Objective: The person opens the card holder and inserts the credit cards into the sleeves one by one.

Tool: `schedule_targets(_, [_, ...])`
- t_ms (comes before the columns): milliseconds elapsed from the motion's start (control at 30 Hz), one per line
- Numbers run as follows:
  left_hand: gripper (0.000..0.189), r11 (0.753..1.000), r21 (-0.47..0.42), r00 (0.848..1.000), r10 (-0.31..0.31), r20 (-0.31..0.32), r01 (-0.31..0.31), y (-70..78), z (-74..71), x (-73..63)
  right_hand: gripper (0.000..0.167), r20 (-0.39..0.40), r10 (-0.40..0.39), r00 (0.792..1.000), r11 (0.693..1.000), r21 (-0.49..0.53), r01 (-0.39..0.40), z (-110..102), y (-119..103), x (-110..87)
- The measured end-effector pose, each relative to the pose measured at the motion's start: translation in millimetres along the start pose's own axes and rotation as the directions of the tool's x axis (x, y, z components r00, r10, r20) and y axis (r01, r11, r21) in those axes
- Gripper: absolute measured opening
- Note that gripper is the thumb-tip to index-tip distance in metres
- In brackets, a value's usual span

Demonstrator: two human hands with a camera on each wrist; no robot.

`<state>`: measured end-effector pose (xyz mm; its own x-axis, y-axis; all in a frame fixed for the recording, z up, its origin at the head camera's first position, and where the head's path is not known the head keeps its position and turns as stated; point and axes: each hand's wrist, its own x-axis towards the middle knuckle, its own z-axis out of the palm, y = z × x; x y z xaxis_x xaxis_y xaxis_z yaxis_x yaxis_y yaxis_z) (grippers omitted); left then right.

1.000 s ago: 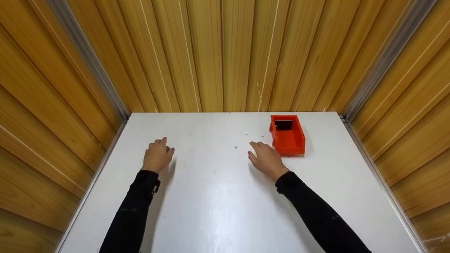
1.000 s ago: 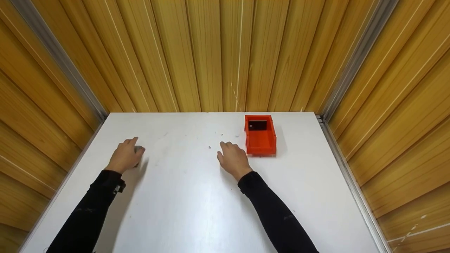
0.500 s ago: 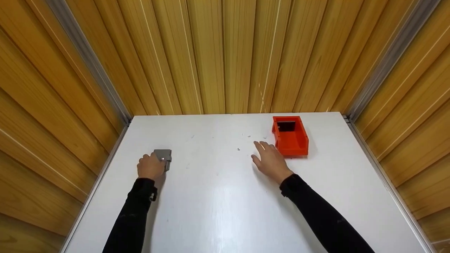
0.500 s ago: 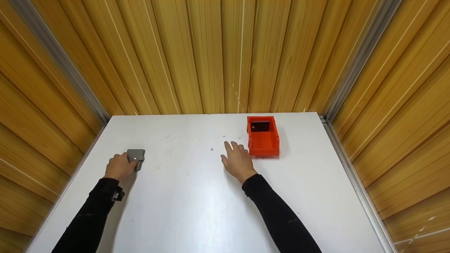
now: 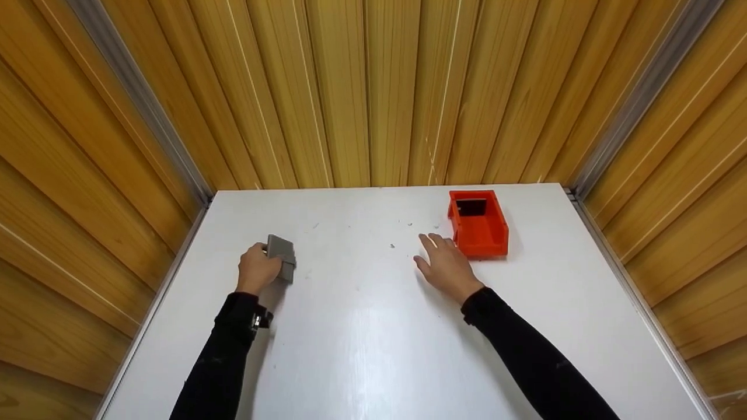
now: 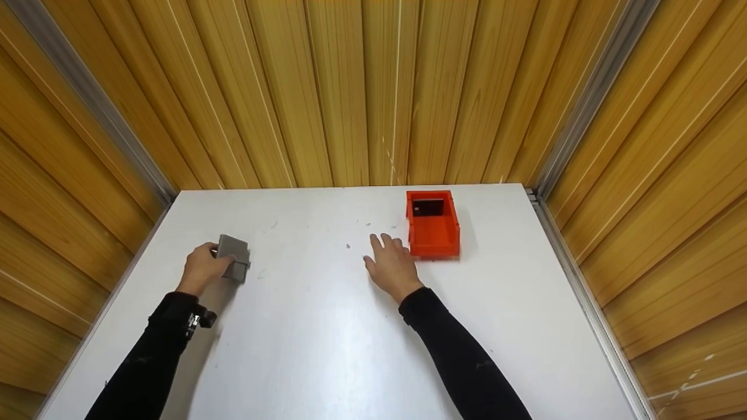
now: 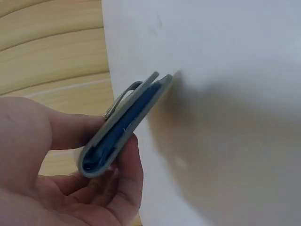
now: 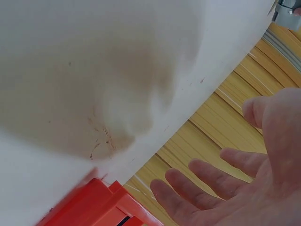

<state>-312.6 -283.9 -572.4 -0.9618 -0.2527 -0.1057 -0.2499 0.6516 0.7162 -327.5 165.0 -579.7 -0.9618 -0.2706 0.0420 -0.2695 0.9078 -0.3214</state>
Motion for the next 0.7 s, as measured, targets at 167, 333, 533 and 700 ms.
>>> schedule_targets(167, [0.057, 0.999, -0.044, 1.0, 0.029, 0.001, -0.029, 20.3, 7.7, -3.9, 0.07, -0.005, 0.001, 1.0, 1.0, 0.021, -0.001, -2, 0, -1.3])
schedule_targets(333, [0.049, 0.992, -0.098, 0.996, 0.087, 0.012, -0.085, 45.0, 16.4, -9.0, 0.067, -0.042, -0.007, 0.999, 1.0, 0.027, 0.008, -6, 1, -3.3])
schedule_targets(533, [0.042, 0.978, -0.122, 0.985, 0.171, 0.019, -0.167, 76.4, 26.9, -19.5, 0.065, -0.071, -0.03, 0.997, 0.999, 0.007, 0.031, -11, -3, -4.1])
schedule_targets(700, [0.041, 0.967, -0.136, 0.975, 0.221, 0.036, -0.214, 100.8, 36.2, -29.5, 0.064, -0.07, -0.025, 0.997, 1.0, 0.013, 0.026, -17, -10, -5.4])
